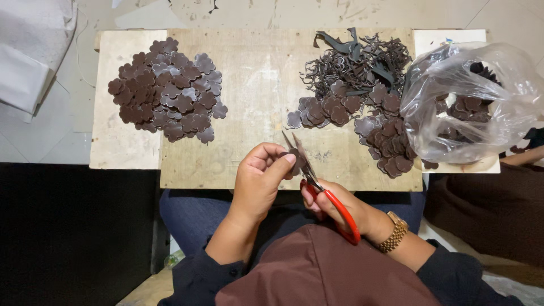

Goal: The person sits on the floor and uses red-handled scissors to trim the edges of dark brown flower-shaped pieces. They pick up each piece, cut along the perimeter, and place the finished pieces into a pile on the left side of the table.

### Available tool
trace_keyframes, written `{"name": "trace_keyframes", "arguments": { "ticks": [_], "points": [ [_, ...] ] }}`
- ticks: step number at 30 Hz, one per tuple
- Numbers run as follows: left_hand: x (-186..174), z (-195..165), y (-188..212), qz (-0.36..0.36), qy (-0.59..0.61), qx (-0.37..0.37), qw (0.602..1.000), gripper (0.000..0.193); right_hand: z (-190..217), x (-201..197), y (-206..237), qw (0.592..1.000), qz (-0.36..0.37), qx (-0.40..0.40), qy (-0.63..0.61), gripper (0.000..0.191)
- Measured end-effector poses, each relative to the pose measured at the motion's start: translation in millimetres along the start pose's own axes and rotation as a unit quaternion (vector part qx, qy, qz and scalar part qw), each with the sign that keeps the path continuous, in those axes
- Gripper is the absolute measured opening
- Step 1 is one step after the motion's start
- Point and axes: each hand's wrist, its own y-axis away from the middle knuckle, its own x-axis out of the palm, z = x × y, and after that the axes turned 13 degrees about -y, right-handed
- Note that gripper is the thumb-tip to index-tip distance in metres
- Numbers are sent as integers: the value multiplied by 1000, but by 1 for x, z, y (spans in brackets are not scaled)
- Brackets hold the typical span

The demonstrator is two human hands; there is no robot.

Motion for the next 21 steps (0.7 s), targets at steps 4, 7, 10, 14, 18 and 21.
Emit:
{"name": "trace_keyframes", "arguments": {
  "ticks": [4, 7, 10, 14, 18, 21],
  "points": [
    [1, 1, 0, 6, 6, -11, 1000, 9, -1, 1, 0, 1000, -2, -2, -19, 58],
    [2, 2, 0, 4, 11, -15, 1000, 9, -3, 2, 1, 1000, -16, -1, -21, 57],
    [5, 3, 0, -5, 8, -23, 1000, 8, -5, 3, 1, 999, -26, -7, -32, 56],
    [8, 4, 0, -10, 5, -33, 999, 7, -7, 4, 2, 997, -47, 13, -52, 55],
    [10, 3, 0, -9, 11, -30, 999, 8, -7, 5, 2, 998, -50, -15, -33, 55],
    [13, 3, -1, -11, 19, -31, 999, 9, -6, 5, 0, 998, -56, -28, -19, 54]
  ]
}}
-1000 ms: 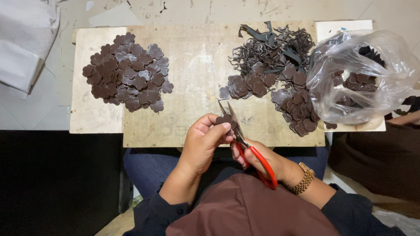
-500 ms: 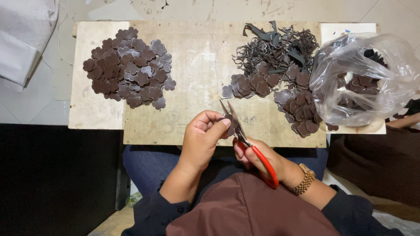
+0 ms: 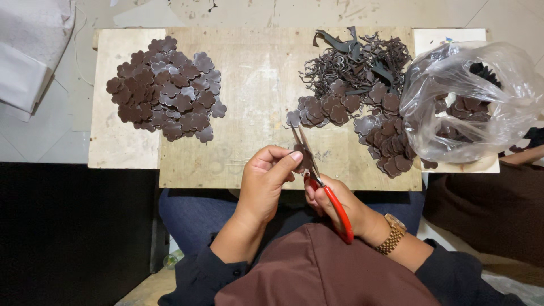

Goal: The person sits on the floor and uses red-handled scissors to trim the edges of dark brown flower-shaped pieces. They pick up each piece, cut along the perimeter, and place the finished pieces into a pile on the left side of the table.

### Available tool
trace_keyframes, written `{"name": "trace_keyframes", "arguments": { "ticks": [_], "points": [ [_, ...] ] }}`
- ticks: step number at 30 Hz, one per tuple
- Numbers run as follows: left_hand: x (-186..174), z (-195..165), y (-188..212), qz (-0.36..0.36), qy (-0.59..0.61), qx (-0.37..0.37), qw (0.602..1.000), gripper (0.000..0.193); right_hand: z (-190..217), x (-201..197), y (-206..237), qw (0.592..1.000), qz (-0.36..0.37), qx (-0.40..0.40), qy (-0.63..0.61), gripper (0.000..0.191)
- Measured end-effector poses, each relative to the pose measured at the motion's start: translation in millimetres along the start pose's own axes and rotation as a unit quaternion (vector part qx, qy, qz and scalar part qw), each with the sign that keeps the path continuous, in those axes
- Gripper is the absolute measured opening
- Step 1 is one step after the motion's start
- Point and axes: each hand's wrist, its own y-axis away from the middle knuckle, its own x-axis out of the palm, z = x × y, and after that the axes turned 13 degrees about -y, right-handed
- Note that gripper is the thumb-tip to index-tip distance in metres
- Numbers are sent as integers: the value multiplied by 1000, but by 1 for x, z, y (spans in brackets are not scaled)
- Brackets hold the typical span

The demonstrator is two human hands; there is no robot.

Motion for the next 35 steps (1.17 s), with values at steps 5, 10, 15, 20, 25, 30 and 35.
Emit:
{"name": "trace_keyframes", "arguments": {
  "ticks": [5, 10, 15, 20, 25, 30, 35],
  "points": [
    [4, -1, 0, -10, 9, -11, 1000, 10, 3, 1, -1, 1000, -11, -5, 5, 53],
    [2, -2, 1, -13, 1, -14, 1000, 10, 1, 1, 2, 1000, -27, 9, 7, 52],
    [-6, -4, -3, -24, 16, -17, 999, 11, -3, -3, 1, 999, -13, 20, -23, 50],
    [-11, -2, -6, -24, 11, -4, 1000, 13, -3, -7, -5, 998, -40, 36, 28, 40],
    [-16, 5, -8, -28, -24, 40, 999, 13, 4, -8, -15, 962, -119, -6, 247, 31],
    [-19, 10, -3, -31, -17, 35, 999, 13, 18, -10, -18, 839, -176, -94, 506, 43],
    [-22, 9, -1, -30, -26, 37, 999, 11, 26, -15, -29, 751, -153, -156, 624, 42]
  ]
}}
